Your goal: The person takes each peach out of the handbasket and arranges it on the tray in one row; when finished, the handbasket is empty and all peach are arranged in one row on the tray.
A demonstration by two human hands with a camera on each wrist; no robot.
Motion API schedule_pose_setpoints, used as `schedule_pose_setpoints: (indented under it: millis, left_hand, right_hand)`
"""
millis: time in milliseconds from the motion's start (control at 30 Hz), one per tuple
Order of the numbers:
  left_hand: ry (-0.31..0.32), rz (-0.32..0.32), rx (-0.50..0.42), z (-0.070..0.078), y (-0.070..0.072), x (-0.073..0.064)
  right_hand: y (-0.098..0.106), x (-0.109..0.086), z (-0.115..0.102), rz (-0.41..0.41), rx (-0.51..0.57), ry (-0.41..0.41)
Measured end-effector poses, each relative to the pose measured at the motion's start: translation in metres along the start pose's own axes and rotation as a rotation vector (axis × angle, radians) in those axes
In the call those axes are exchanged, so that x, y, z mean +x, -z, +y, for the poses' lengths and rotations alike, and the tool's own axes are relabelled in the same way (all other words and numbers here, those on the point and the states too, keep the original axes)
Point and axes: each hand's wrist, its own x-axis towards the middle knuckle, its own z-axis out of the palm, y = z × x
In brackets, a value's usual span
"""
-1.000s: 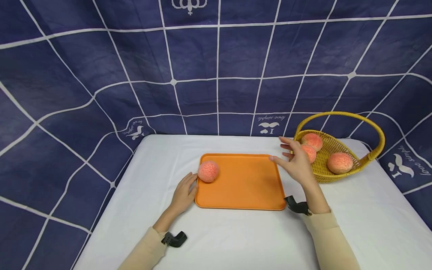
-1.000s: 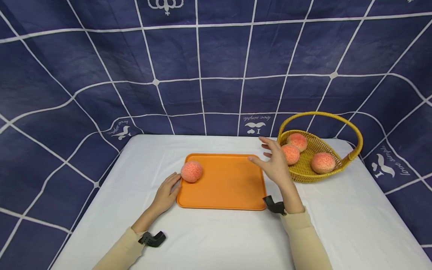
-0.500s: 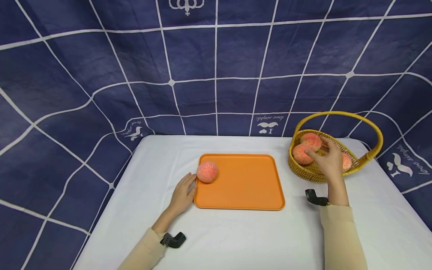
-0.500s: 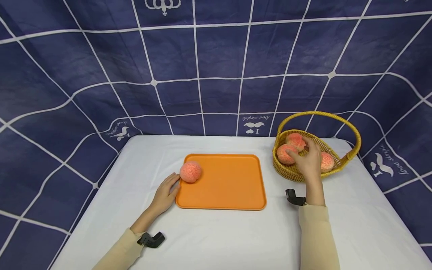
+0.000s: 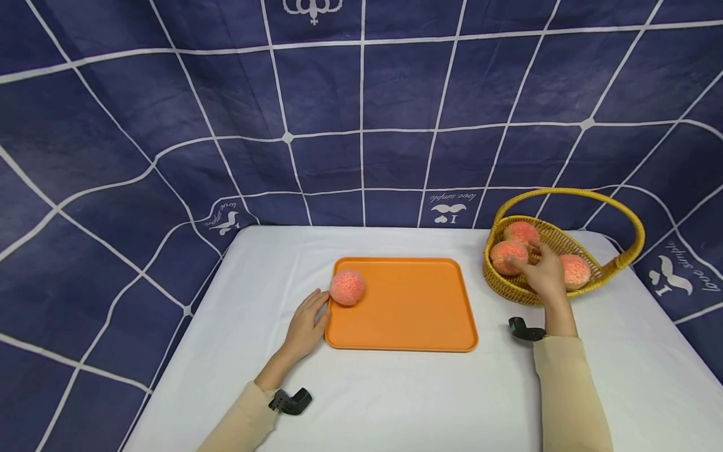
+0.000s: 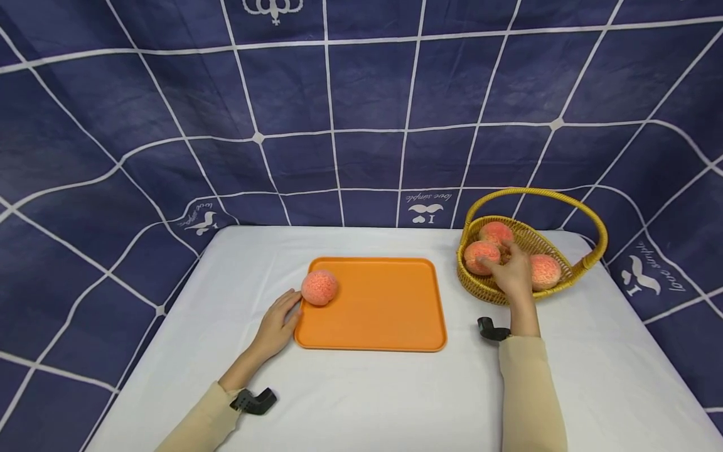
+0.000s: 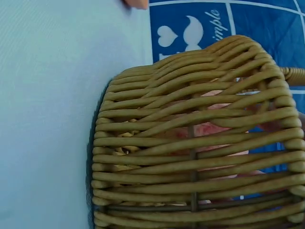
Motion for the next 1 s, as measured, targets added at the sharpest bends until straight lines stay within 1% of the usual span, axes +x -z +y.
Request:
schedule_pose_setpoints:
  millis: [233,400,500,633,800,900,1000]
  left_hand:
    - [-0.002,-0.009,-0.003,0.002,0.0,0.0]
    - [0.001,-0.006,0.002,0.001,0.0,0.001]
    - [0.006,-0.009,0.002,0.001,0.0,0.0]
    - [0.01,-0.014,0.005,0.001,0.0,0.0]
    - [0.009,-0.012,0.005,0.001,0.001,0.001]
    - [-0.011,0.006,0.0,0.001,0.0,0.001]
    - [-0.041,0.037,-0.003,0.0,-0.001,0.0]
  right_hand:
    - [-0.002,0.006,0.003,-0.055,-0.034,0.015]
    - [-0.004,0.01,0.001,-0.117,-0.057,-0.02]
    - [-0.004,0.011,0.001,-0.125,-0.089,-0.039]
    - [-0.005,0.01,0.001,-0.11,-0.109,-0.031]
    - [-0.007,0.007,0.001,-0.069,-0.08,-0.008]
    - [-0.008,0.006,0.002,-0.046,-0.074,0.004]
    - [-0.009,0.006,0.001,-0.036,-0.076,0.009]
